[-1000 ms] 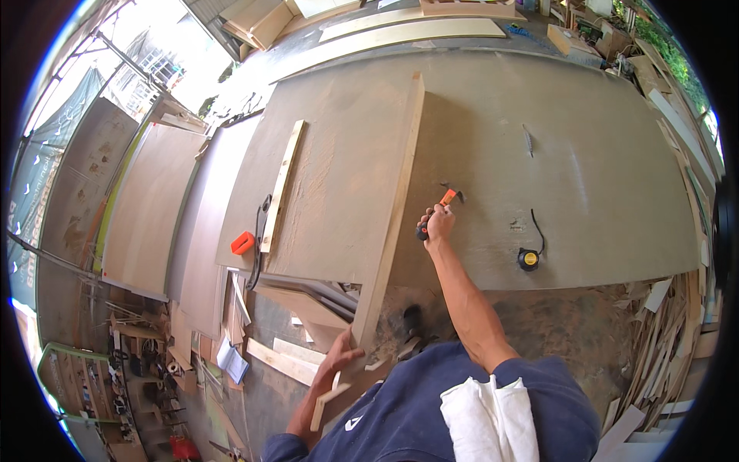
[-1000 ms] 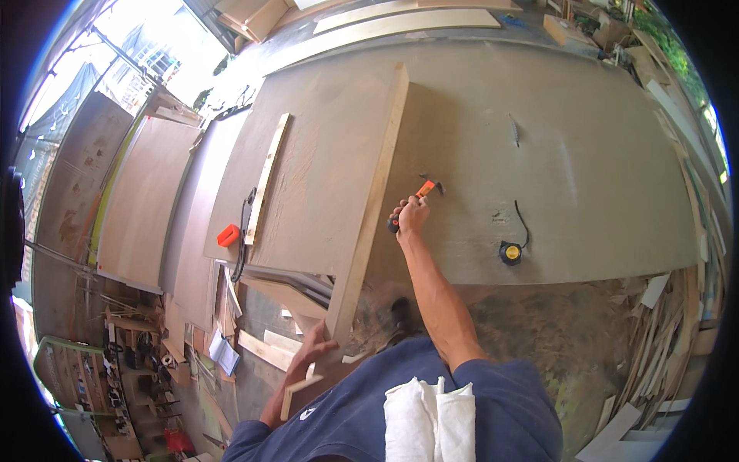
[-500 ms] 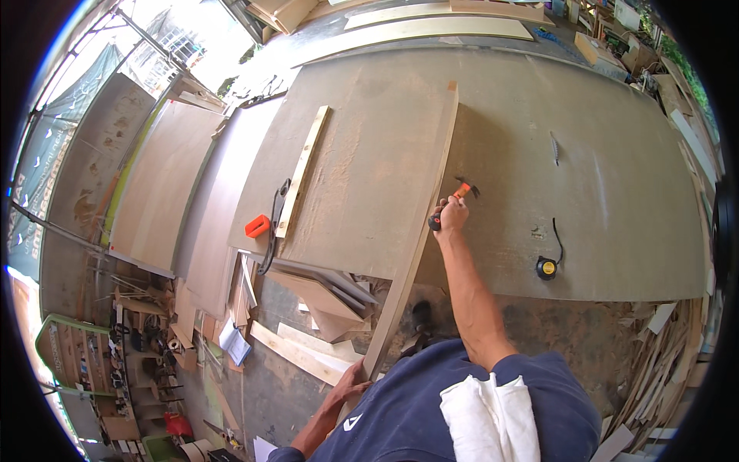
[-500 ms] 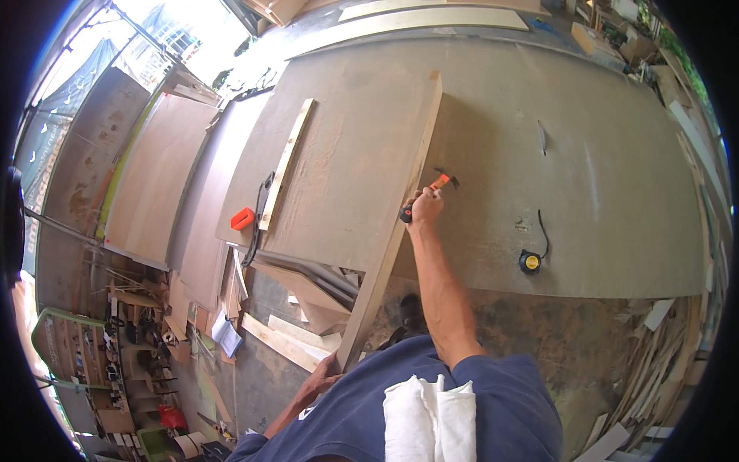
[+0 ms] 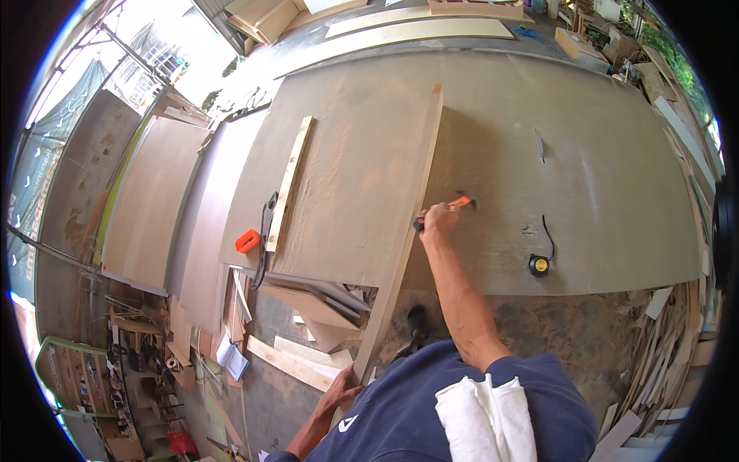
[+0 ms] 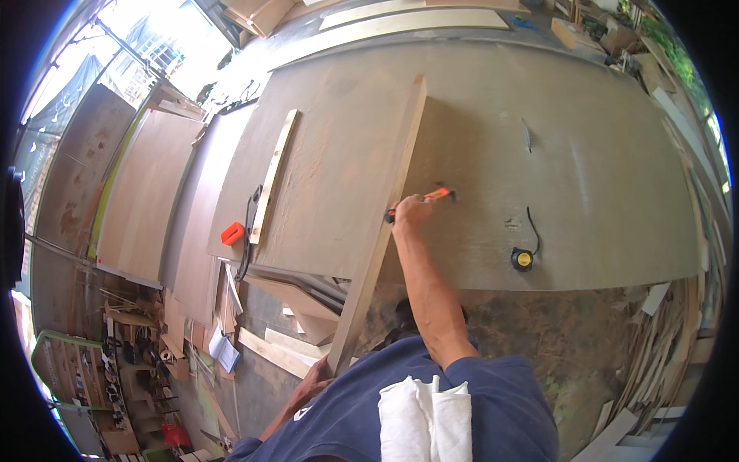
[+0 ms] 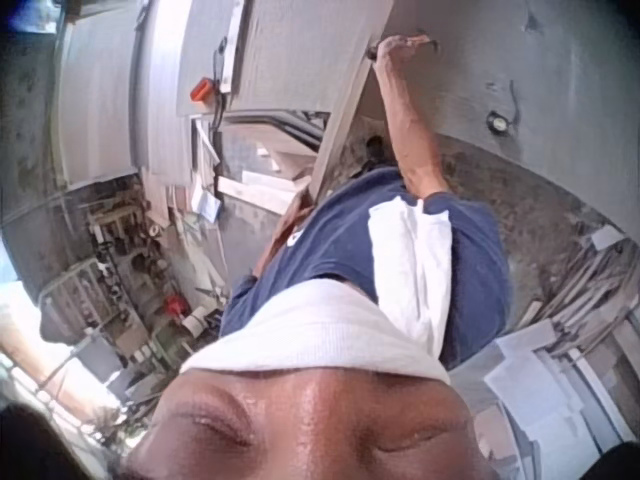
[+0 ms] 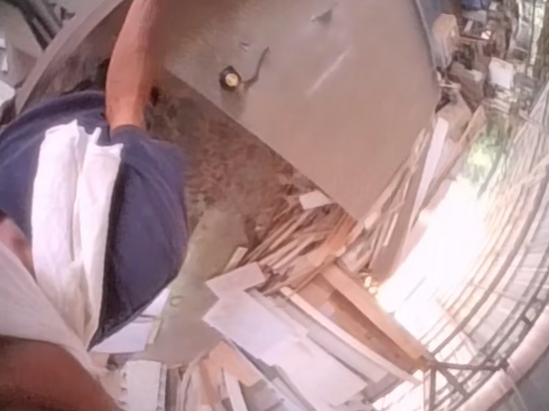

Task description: The person measures various wooden boards and panels using a tape measure in a workshop. They then use a hammer to drive nails into a wooden frame and assemble the pieces on a workbench.

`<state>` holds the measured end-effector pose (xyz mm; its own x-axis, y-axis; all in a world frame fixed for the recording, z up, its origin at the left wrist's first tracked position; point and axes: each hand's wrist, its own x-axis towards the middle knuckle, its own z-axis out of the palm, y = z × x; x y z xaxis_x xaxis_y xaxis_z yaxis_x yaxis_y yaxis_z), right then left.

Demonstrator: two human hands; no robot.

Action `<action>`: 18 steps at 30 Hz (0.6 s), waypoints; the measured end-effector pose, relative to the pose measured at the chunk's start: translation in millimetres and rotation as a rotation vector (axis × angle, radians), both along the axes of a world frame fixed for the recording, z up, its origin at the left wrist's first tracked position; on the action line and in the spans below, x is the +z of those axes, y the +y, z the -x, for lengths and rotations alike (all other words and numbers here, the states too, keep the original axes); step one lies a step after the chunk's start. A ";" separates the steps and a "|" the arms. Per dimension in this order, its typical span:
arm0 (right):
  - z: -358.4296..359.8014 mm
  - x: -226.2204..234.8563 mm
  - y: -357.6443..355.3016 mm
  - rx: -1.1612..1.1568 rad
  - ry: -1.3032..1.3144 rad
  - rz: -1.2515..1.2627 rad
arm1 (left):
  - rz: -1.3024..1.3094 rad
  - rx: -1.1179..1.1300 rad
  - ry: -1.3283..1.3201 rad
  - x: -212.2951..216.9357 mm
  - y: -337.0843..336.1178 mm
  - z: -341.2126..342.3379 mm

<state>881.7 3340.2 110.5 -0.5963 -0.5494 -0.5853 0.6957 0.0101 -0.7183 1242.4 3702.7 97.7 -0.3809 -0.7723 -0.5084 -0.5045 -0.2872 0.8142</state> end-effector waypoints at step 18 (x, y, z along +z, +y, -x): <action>17.6 -18.1 30.7 0.574 0.177 0.151 | -0.008 0.067 -0.082 40.8 -43.1 8.5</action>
